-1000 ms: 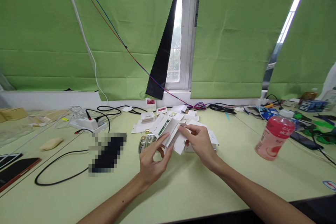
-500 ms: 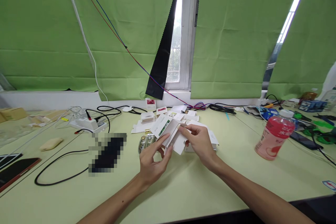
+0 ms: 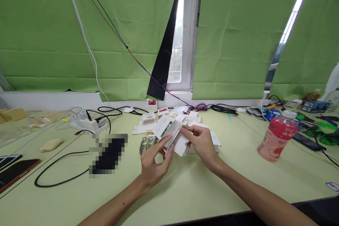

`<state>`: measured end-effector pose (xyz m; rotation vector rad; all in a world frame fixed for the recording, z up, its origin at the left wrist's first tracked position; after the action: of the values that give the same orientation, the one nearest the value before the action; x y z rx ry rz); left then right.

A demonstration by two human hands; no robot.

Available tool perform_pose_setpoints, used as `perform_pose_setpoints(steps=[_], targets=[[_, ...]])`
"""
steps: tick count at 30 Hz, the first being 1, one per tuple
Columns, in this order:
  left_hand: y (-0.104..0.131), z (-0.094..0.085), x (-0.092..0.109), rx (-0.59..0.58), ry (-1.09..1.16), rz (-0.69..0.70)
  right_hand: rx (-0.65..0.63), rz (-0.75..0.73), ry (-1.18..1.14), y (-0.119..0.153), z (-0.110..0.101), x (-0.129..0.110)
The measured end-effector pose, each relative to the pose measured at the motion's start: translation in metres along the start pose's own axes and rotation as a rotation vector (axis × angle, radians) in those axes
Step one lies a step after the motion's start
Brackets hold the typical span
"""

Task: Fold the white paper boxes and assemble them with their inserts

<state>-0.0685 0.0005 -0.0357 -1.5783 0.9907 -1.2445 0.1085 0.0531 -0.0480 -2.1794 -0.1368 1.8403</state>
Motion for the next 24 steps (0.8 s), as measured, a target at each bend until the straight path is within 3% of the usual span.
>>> perform_pose_setpoints(steps=[17,24], targets=[[-0.002,-0.007,-0.001,0.052,-0.044,-0.02,0.007,-0.008,0.017,0.005,-0.002,-0.009],[-0.008,-0.016,-0.021,0.096,0.185,-0.244,-0.028,-0.045,0.057,0.01,-0.001,-0.027]])
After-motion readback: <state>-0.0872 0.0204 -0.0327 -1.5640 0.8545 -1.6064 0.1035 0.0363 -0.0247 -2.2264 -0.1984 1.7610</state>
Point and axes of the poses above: each hand's wrist, its own y-axis away from the middle knuckle, its own z-axis out of the palm, x = y × z, the point moved 9 cm from there along -y, towards the middle knuckle, and after that the axes turned 15 degrees about y, right-handed, at the moved point
